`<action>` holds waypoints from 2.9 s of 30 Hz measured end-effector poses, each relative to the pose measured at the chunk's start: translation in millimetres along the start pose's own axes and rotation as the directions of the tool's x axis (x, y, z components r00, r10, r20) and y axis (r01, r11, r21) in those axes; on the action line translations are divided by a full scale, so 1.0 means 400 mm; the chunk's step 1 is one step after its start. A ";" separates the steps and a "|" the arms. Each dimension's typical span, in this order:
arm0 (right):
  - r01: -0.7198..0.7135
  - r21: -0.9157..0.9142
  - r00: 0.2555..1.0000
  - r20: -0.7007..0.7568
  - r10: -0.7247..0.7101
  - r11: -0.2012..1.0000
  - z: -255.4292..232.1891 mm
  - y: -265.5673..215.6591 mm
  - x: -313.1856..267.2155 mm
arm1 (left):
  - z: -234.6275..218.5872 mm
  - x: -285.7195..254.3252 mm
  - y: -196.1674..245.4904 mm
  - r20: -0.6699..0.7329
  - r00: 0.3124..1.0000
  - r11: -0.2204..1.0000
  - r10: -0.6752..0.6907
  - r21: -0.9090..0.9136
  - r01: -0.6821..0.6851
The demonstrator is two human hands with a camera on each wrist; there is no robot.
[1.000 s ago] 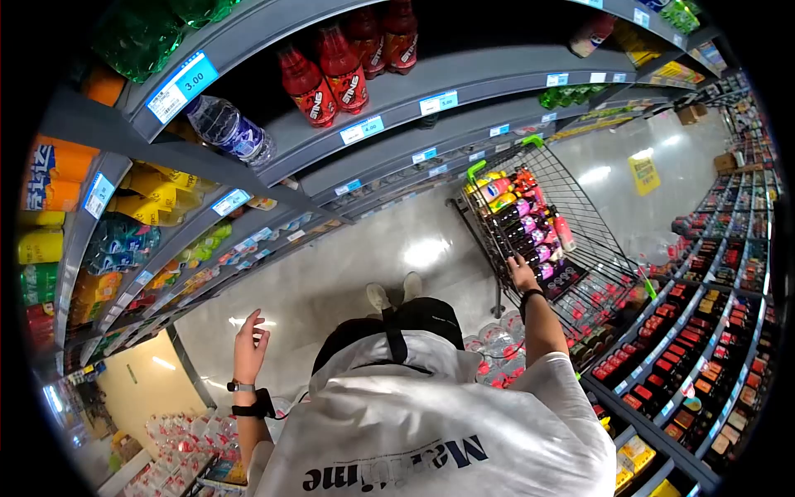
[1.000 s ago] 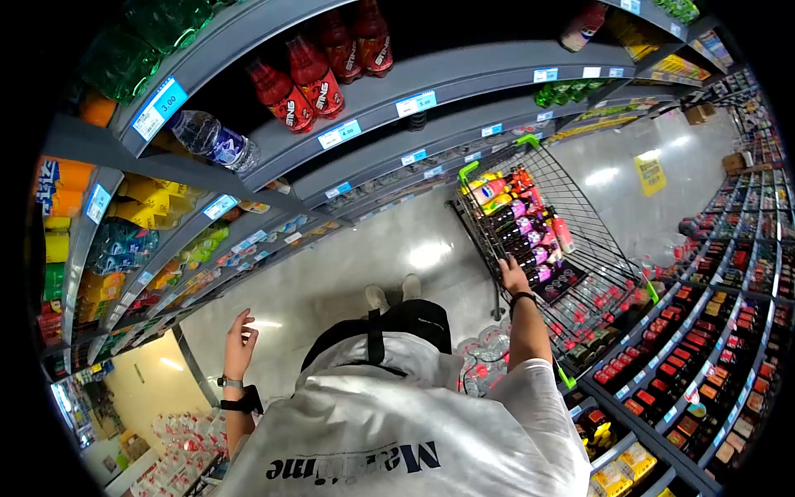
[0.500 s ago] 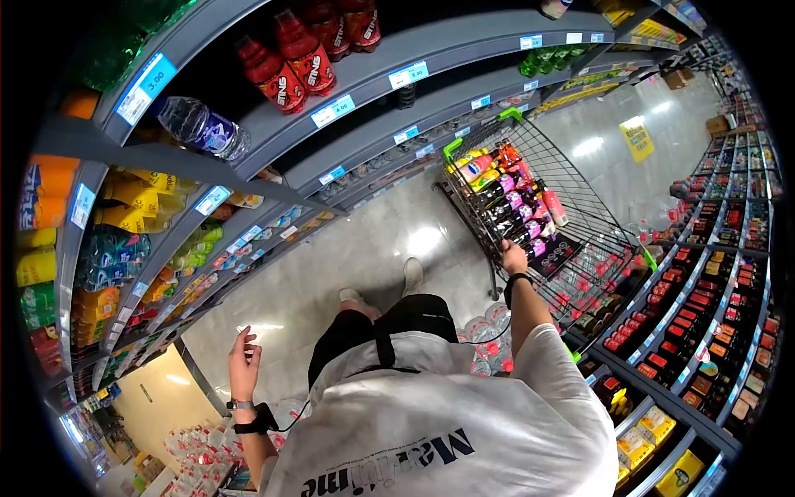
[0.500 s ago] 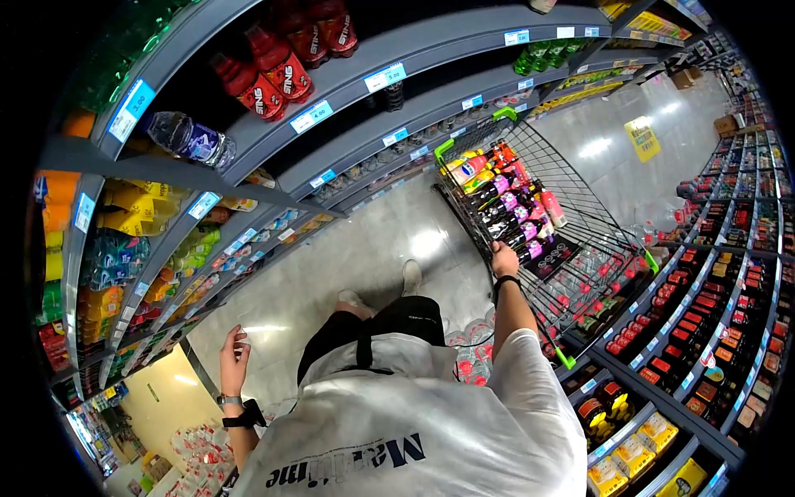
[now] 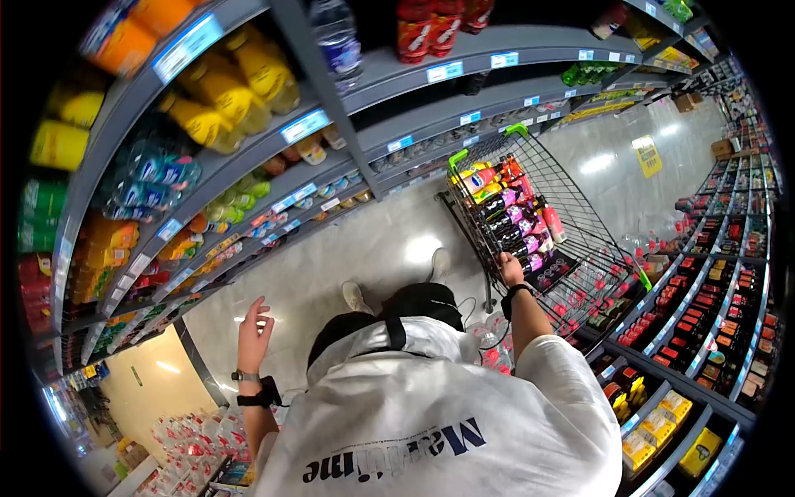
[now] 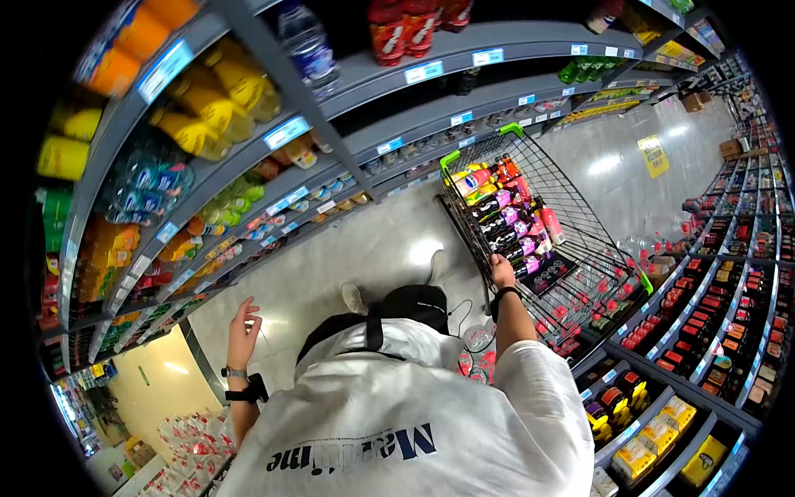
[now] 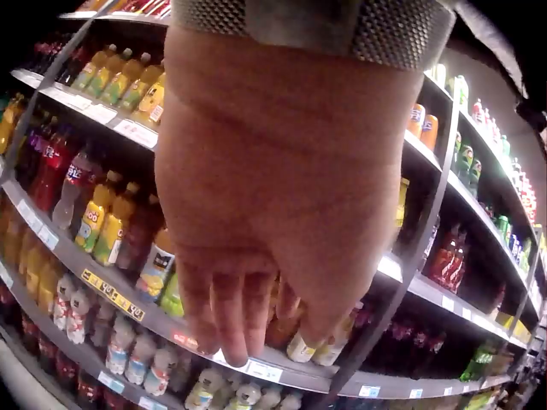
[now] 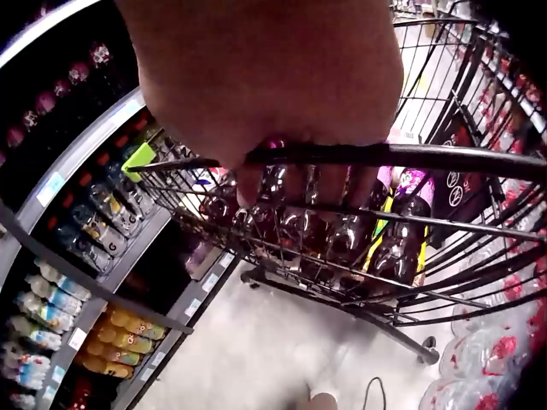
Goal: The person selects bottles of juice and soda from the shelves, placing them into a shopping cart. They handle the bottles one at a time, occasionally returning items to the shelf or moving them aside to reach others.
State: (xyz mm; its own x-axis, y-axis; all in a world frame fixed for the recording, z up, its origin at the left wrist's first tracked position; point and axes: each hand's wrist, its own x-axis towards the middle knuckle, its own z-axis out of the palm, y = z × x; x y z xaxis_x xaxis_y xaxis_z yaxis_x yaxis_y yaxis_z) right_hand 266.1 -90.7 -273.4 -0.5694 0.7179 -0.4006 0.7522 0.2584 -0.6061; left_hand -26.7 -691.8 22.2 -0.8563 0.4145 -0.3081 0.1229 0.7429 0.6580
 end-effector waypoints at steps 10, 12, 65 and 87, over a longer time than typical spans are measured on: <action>0.090 -0.231 0.994 0.075 -0.074 0.969 0.244 -0.118 -0.210 | -0.264 -0.049 -0.284 -0.020 0.999 0.998 0.050 0.049 -0.049; 0.077 -0.243 0.993 0.102 -0.053 0.967 0.311 -0.129 -0.227 | -0.300 -0.053 -0.299 -0.017 0.998 0.995 0.066 0.072 -0.065; 0.913 0.001 0.396 -0.236 -0.887 0.408 0.180 -1.887 -0.380 | -0.332 0.173 -0.073 -0.221 0.816 0.806 0.534 -0.158 -0.570; 0.434 0.587 0.901 -0.308 -0.307 0.684 -0.116 -1.102 -0.338 | 0.194 0.375 0.376 0.335 0.689 0.722 0.643 -0.565 -0.399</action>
State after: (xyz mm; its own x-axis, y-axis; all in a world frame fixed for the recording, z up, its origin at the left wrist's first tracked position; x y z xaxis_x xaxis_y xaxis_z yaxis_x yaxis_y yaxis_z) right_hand 26.9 -271.8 80.0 -0.6420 0.7659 0.0369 0.0730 0.1089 -0.9914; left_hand -97.9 -477.1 21.7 -0.3426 0.9393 -0.0192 0.1469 0.0738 0.9864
